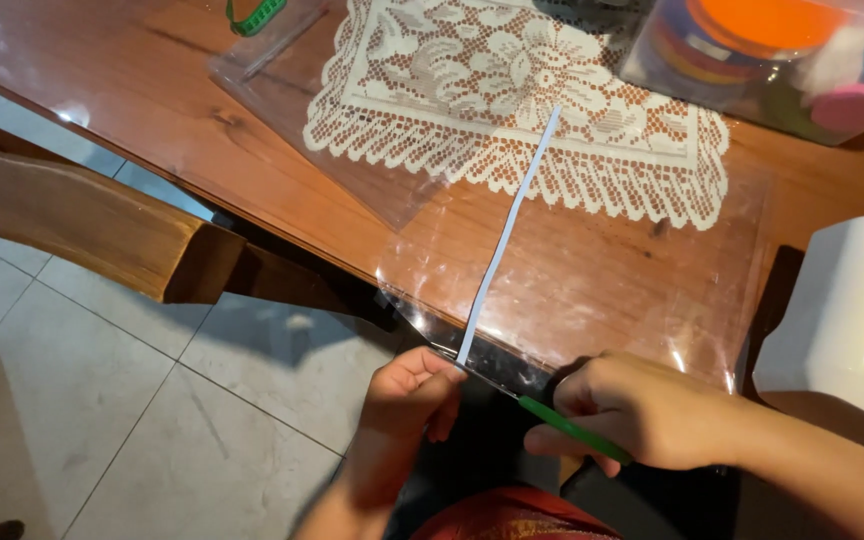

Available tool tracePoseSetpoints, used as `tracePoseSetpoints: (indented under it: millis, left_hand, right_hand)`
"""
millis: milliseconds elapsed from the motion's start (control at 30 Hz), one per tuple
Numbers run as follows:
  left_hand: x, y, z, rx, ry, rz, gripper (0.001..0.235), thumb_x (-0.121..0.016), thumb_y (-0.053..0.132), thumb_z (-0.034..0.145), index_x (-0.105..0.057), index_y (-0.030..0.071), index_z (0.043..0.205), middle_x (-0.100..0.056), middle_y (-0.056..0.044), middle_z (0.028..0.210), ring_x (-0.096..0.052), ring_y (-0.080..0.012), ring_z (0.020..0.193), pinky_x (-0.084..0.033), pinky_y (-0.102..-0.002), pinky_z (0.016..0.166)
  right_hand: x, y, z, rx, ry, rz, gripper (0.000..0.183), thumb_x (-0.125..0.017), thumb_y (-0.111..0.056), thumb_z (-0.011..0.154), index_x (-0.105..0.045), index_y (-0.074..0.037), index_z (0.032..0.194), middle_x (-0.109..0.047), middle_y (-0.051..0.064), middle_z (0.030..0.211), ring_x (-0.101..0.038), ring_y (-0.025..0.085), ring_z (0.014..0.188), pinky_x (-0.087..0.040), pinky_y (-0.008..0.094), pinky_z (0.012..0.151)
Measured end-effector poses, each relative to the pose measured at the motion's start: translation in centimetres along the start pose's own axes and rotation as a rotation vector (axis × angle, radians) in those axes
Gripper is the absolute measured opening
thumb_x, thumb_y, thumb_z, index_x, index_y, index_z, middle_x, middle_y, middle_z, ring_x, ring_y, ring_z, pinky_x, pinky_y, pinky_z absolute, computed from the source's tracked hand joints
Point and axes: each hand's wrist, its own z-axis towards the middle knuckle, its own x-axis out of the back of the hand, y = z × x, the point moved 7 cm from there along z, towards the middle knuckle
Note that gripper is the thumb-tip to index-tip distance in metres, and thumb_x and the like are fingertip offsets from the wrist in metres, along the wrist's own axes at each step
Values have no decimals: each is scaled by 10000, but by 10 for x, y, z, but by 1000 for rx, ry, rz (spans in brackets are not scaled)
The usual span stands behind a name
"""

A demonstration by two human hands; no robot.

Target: Sewing a light blue ribbon onto the edge of a clear plastic sheet using a sewing machine and trimming the excess with scissors.

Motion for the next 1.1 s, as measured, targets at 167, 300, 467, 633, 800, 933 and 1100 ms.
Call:
tracePoseSetpoints:
  millis: [167, 300, 467, 633, 800, 933, 1100]
  left_hand:
    - [3, -8, 6, 11, -5, -33, 139, -667, 116, 881, -619, 4, 815, -528, -95, 496, -403, -129, 412, -250, -257, 425]
    - [8, -14, 8, 64, 41, -41, 133, -695, 127, 846, -644, 7, 824, -559, -94, 550, -404, -132, 440, -264, -256, 433]
    - [11, -22, 12, 41, 76, -92, 116, -695, 98, 850, -640, 13, 792, -550, -97, 535, -368, -114, 428, -219, -245, 415]
    - [32, -30, 12, 37, 7, 15, 231, -733, 127, 893, -573, 30, 759, -549, -111, 496, -376, -131, 400, -235, -253, 400]
    - [122, 2, 5, 188, 287, 1286, 421, -689, 530, 853, -658, 372, 1242, -765, 37, 1196, -691, -302, 1141, -523, -437, 979]
    - [106, 11, 3, -356, 337, 1424, 565, -577, 350, 950, -515, 117, 1462, -573, -83, 1450, -505, -327, 1329, -421, -491, 1068]
    - [10, 52, -42, -707, -43, 317, 553, -464, 482, 1013, -743, 6, 1026, -789, -89, 958, -749, -179, 870, -602, -317, 764]
  right_hand:
    - [7, -11, -1, -40, -15, -24, 551, -794, -558, 877, -654, -152, 531, -715, -55, 577, -584, 78, 559, -449, 232, 605]
    - [3, -5, 8, -22, 20, -53, 481, -806, -587, 863, -685, -182, 633, -727, -77, 596, -589, 62, 547, -445, 241, 563]
    - [-7, 13, 29, 270, 200, -120, 565, -813, -638, 853, -637, -149, 632, -638, 22, 590, -583, 155, 556, -441, 341, 577]
    - [-12, 15, 21, 113, 190, -206, 478, -836, -692, 780, -717, -233, 720, -729, -18, 659, -661, 134, 591, -489, 320, 601]
    - [-32, 26, -8, 248, 204, -310, 635, -886, -743, 822, -537, -273, 576, -528, -57, 508, -428, 132, 505, -343, 348, 543]
    - [-29, 24, -16, 349, 294, -328, 552, -873, -694, 710, -557, -264, 571, -627, -20, 515, -597, 230, 506, -358, 357, 866]
    - [1, -22, -54, 671, 1091, -353, 528, -875, -702, 672, -728, -230, 860, -720, -18, 671, -708, 224, 586, -549, 384, 517]
